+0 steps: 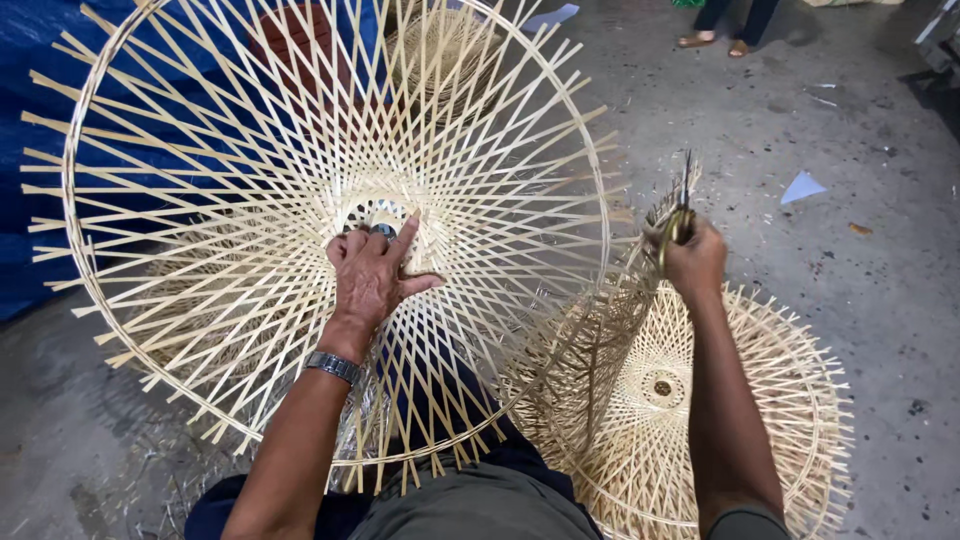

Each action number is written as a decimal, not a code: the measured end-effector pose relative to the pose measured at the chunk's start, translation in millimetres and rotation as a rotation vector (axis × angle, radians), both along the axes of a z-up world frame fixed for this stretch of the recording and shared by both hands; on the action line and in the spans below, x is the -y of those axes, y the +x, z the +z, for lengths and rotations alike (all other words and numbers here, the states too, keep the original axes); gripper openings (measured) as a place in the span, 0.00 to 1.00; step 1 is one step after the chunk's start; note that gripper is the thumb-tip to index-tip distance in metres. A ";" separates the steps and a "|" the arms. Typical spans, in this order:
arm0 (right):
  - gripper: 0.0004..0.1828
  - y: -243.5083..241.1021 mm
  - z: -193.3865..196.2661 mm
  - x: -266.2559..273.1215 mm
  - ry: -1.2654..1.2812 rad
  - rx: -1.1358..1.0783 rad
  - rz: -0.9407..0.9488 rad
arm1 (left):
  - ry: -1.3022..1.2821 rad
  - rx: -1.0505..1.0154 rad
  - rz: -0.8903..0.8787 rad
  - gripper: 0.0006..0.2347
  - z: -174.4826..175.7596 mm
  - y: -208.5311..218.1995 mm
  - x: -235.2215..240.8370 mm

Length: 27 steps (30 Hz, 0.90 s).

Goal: The person trims the protruding bamboo strips along the rim of a large woven basket using shears. The person holds the basket steady with one hand and cuts the excess material with the other, working around the circumference.

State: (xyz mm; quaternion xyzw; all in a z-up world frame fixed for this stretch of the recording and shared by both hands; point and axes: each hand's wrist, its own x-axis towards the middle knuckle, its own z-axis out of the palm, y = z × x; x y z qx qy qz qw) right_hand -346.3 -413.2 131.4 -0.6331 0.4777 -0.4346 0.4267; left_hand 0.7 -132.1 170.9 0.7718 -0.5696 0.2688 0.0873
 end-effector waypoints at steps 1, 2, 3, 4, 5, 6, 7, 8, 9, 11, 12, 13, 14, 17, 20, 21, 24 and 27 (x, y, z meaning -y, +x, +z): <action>0.20 0.6 -14.6 3.5 -0.057 -0.086 -0.053 | -0.007 0.001 -0.014 0.40 1.5 -1.6 0.9; 0.21 1.6 -26.8 5.8 -0.114 -0.174 -0.104 | -0.015 0.001 -0.028 0.40 2.8 -2.3 0.9; 0.22 3.4 -35.6 7.8 -0.170 -0.261 -0.155 | -0.023 0.002 -0.041 0.40 5.0 -2.0 2.9; 0.22 5.7 -40.8 9.8 -0.157 -0.289 -0.191 | -0.078 0.028 -0.077 0.38 7.1 -1.5 4.0; 0.22 8.4 -43.7 10.5 -0.143 -0.316 -0.228 | -0.132 0.055 -0.113 0.37 8.6 -1.8 5.2; 0.22 10.0 -45.2 10.1 -0.127 -0.346 -0.266 | -0.185 0.079 -0.151 0.36 10.0 -1.3 7.3; 0.21 11.0 -45.0 8.4 -0.149 -0.337 -0.292 | -0.194 0.091 -0.155 0.36 10.2 -2.2 8.1; 0.20 11.9 -43.7 6.2 -0.171 -0.329 -0.317 | -0.203 0.103 -0.156 0.35 10.6 -3.5 9.6; 0.18 11.7 -42.2 2.9 -0.193 -0.322 -0.341 | -0.212 0.114 -0.158 0.35 10.6 -4.5 10.3; 0.14 9.7 -38.4 -0.7 -0.034 -0.086 -0.297 | -0.220 0.112 -0.155 0.34 12.5 -2.4 11.1; 0.12 7.6 -37.9 0.2 0.042 0.033 -0.274 | -0.227 0.111 -0.153 0.33 13.0 -1.9 12.5; 0.10 4.8 -39.2 3.3 0.033 0.092 -0.278 | -0.232 0.106 -0.140 0.33 14.5 0.1 13.9; 0.08 -0.8 -42.4 7.8 0.023 0.155 -0.281 | -0.237 0.104 -0.127 0.33 16.5 3.2 13.1; 0.04 -23.3 -63.1 30.8 0.038 0.264 -0.285 | -0.338 0.125 -0.102 0.31 21.1 19.6 3.7; 0.04 -69.6 -78.7 50.1 0.073 0.166 -0.317 | -0.423 0.192 -0.051 0.32 29.2 45.4 -16.3; 0.06 -95.7 -78.6 52.5 0.066 0.228 -0.252 | -0.438 0.218 -0.027 0.33 32.9 55.6 -25.3; 0.16 -167.3 -68.8 44.8 0.096 -0.310 -0.189 | -0.461 0.188 0.006 0.31 44.2 84.6 -65.1; 0.17 -223.5 -57.2 22.0 0.196 -0.840 -0.174 | -0.457 0.242 0.092 0.32 55.8 96.8 -98.7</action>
